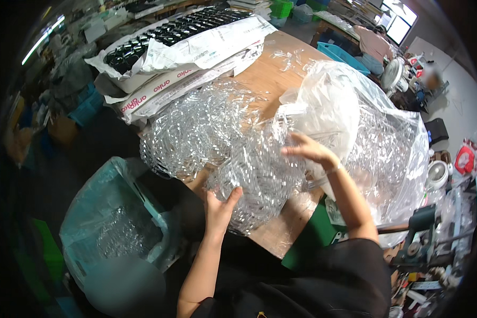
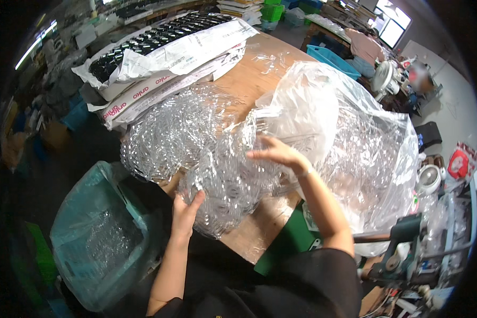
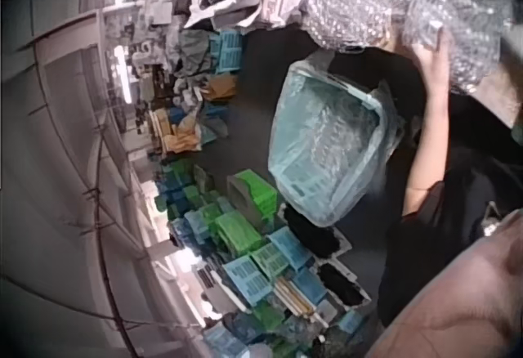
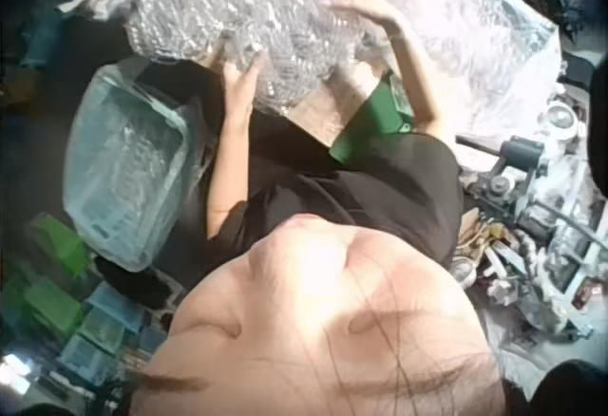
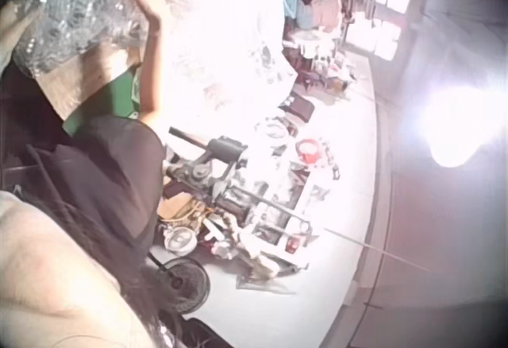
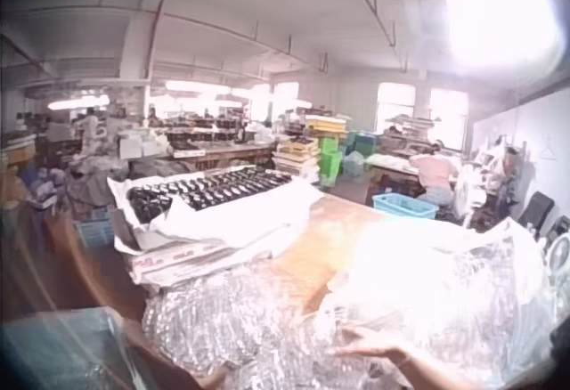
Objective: The person repeatedly picks up clear plastic glasses frames, places them on a green mat under a press machine, and operates the machine to press a component onto each frame. The person then removes the frame and repeats the process with additional frames from a nearby pile.
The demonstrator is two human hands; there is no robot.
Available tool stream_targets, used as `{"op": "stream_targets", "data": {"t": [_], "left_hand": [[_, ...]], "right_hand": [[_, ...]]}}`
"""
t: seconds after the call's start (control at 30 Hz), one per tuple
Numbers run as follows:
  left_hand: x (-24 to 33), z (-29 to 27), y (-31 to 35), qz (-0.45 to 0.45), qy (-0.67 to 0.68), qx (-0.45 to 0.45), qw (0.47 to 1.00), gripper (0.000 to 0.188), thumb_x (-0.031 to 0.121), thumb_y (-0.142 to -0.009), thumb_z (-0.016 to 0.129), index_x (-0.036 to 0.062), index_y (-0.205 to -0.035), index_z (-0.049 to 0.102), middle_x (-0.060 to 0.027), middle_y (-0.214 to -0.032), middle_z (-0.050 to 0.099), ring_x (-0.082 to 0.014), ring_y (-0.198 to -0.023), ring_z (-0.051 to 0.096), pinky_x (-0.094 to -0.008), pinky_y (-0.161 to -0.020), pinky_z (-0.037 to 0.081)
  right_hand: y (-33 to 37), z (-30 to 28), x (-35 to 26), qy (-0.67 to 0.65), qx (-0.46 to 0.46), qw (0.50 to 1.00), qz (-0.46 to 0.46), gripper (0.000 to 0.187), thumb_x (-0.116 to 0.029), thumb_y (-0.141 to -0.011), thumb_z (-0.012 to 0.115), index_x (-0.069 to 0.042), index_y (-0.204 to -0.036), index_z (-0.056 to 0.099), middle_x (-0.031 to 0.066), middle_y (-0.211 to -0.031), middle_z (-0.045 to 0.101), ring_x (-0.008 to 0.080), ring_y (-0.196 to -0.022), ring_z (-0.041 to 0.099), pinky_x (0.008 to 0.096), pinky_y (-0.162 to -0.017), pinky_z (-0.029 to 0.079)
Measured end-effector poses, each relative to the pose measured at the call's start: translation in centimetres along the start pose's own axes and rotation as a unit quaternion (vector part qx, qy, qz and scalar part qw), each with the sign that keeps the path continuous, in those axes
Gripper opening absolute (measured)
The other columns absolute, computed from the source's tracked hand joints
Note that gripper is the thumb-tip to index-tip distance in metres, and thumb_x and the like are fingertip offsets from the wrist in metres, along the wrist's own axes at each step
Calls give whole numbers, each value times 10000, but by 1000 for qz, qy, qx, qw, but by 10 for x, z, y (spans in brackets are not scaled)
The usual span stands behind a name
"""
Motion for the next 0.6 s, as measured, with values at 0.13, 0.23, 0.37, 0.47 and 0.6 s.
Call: {"op": "stream_targets", "data": {"t": [0.13, 0.23, 0.37, 0.47, 0.6], "left_hand": [[11, 5, 25, -8, -36, 28, 999, 781, 369, -659, 735, -12, -1192, 309, -162, -1180, 349, -242, -1049, 393, -379, -882, 352], [23, 15, 44, 11, -153, 73, 986, 844, 395, -629, 744, -5, -1216, 288, -225, -1218, 264, -325, -1151, 257, -440, -979, 224], [36, 7, 34, -140, 38, 82, 986, 797, 288, -681, 681, -28, -1259, 232, -194, -1180, 261, -273, -1075, 343, -386, -852, 395], [37, 0, 36, 0, -187, 122, 975, 733, 273, -643, 654, -18, -1222, 312, -163, -1205, 311, -257, -1112, 318, -375, -924, 306], [47, -17, 39, 115, -181, 159, 964, 783, 322, -625, 661, -25, -1228, 300, -192, -1221, 264, -293, -1143, 263, -409, -951, 266]], "right_hand": [[6, 18, 24, -222, -40, 968, -109, 956, -329, -627, 755, 95, -1290, 212, 244, -1335, 257, 296, -1258, 231, 340, -1031, 189], [-1, 23, 46, -204, -17, 976, -75, 929, -261, -634, 759, 112, -1282, 209, 225, -1333, 271, 266, -1251, 245, 326, -1028, 193], [10, 24, 18, -176, -31, 981, -75, 909, -185, -627, 760, 89, -1294, 207, 196, -1321, 295, 231, -1240, 256, 324, -1013, 219], [31, 26, -7, -238, -9, 966, -104, 904, -135, -615, 758, 52, -1309, 208, 161, -1314, 305, 219, -1221, 282, 321, -999, 242], [49, 44, -39, -310, 12, 941, -135, 911, -62, -577, 768, 28, -1305, 229, 109, -1293, 320, 205, -1174, 333, 330, -965, 290]]}}
Point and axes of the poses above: each hand's wrist, its own y-axis away from the middle knuckle, its own z-axis out of the palm, x = y × z, the point moved 1 cm from there along -y, towards the middle knuckle
